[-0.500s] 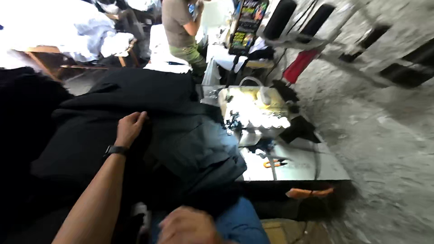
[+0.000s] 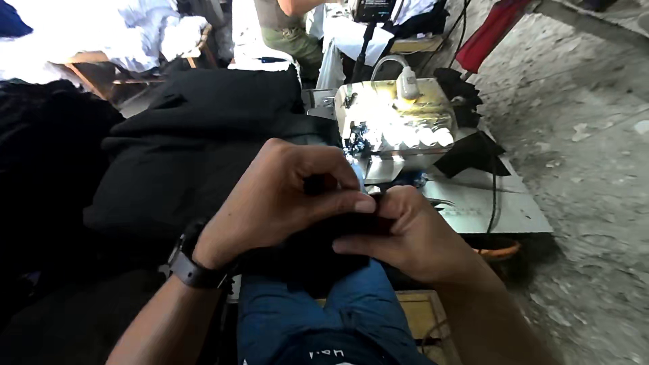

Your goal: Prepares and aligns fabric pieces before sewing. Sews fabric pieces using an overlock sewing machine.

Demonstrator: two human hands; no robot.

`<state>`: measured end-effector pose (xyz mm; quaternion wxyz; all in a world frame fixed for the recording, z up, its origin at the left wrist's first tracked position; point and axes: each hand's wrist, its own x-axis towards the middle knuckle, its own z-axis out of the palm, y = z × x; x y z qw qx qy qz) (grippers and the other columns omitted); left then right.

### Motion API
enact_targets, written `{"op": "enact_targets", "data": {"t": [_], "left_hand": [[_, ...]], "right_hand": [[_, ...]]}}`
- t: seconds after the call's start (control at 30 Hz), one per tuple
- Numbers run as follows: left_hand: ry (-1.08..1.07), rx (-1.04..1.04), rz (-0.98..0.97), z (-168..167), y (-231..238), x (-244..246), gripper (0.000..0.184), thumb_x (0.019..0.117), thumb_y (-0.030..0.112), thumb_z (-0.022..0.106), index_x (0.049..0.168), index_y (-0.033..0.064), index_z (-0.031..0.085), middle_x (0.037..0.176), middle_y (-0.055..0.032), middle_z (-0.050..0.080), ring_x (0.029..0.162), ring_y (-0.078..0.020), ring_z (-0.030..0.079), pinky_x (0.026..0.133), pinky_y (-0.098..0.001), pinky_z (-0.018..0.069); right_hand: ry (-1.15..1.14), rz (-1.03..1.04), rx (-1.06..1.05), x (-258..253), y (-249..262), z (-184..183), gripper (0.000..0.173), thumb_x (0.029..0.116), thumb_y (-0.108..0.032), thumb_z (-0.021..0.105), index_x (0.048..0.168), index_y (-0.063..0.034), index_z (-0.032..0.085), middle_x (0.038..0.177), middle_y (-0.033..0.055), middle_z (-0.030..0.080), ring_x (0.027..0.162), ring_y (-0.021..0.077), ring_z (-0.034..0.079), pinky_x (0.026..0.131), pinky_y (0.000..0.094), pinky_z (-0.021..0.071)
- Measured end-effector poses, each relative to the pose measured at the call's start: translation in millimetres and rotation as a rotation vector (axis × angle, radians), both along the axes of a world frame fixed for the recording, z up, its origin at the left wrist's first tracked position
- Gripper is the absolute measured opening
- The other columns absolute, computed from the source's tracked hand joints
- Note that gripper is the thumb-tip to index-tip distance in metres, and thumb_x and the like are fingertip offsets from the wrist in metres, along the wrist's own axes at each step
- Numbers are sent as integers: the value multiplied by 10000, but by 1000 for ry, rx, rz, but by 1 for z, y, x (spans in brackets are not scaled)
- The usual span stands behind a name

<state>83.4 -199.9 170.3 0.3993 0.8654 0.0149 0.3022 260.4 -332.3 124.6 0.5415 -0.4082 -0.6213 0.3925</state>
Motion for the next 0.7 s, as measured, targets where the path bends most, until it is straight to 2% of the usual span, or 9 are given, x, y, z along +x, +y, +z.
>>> {"op": "enact_targets", "data": {"t": [0.07, 0.1, 0.17, 0.23, 0.3, 0.37, 0.5, 0.6, 0.7], "left_hand": [[-175, -402, -46, -40, -5, 0, 240, 1007, 341, 629, 980, 105, 655, 825, 43, 656, 720, -27, 616, 639, -188, 530], [-214, -621, -90, -66, -13, -1, 445, 1019, 568, 512, 1076, 155, 666, 917, 49, 671, 810, -38, 638, 711, -213, 544], [-202, -990, -214, -113, -37, -4, 734, 890, 808, 464, 1199, 185, 700, 1086, 28, 702, 981, -80, 668, 845, -281, 569], [-193, -1115, -193, -136, -63, -4, 529, 908, 635, 647, 1135, 164, 726, 1080, 23, 725, 980, -69, 685, 856, -275, 579], [-175, -1046, -36, -133, -74, -3, 216, 924, 303, 764, 1030, 116, 736, 992, 18, 737, 902, -50, 695, 815, -253, 595], [-105, -793, 91, -126, -69, -3, 150, 951, 200, 738, 987, 57, 710, 936, 14, 721, 856, -37, 683, 782, -232, 594], [-8, -436, 222, -123, -63, -9, 224, 1024, 212, 637, 946, 18, 719, 917, 15, 697, 871, -8, 652, 797, -190, 561], [22, -371, 198, -112, -57, -23, 246, 1034, 273, 619, 1001, 49, 715, 988, 29, 708, 932, -1, 659, 841, -190, 568], [80, -349, 33, -93, -54, -33, 354, 1039, 382, 590, 1023, 50, 711, 988, 31, 716, 935, 16, 660, 837, -183, 567]], "right_hand": [[154, -30, 48, 1, -8, -15, 171, 861, -78, 809, 1024, -106, 763, 971, -73, 777, 910, 7, 725, 850, 212, 624], [209, -102, 47, -1, -11, -24, 178, 836, -80, 827, 998, -122, 765, 957, -79, 775, 900, 2, 722, 846, 213, 622], [300, -236, 18, -2, -16, -43, 190, 794, -86, 862, 956, -113, 765, 923, -60, 768, 870, 18, 720, 825, 227, 622], [326, -301, -17, 0, -22, -60, 217, 771, -97, 883, 934, -102, 740, 898, -51, 753, 844, 23, 711, 802, 221, 619], [332, -285, -40, 4, -29, -73, 259, 755, -117, 899, 938, -110, 715, 887, -59, 735, 834, 14, 696, 784, 204, 605], [319, -219, -23, 10, -34, -82, 315, 768, -171, 902, 1004, -124, 700, 939, -68, 733, 874, 11, 693, 810, 205, 601], [61, -331, 59, 16, -44, -81, 403, 787, -256, 899, 1071, -127, 644, 919, -80, 691, 833, -20, 663, 753, 157, 588], [-265, -635, 214, 22, -46, -83, 371, 857, -80, 754, 1196, -102, 605, 834, -39, 665, 717, -22, 626, 656, 127, 555], [-402, -761, 380, 32, -49, -78, 252, 933, -105, 705, 1163, -115, 600, 917, -23, 664, 816, -15, 645, 747, 130, 567]]}}
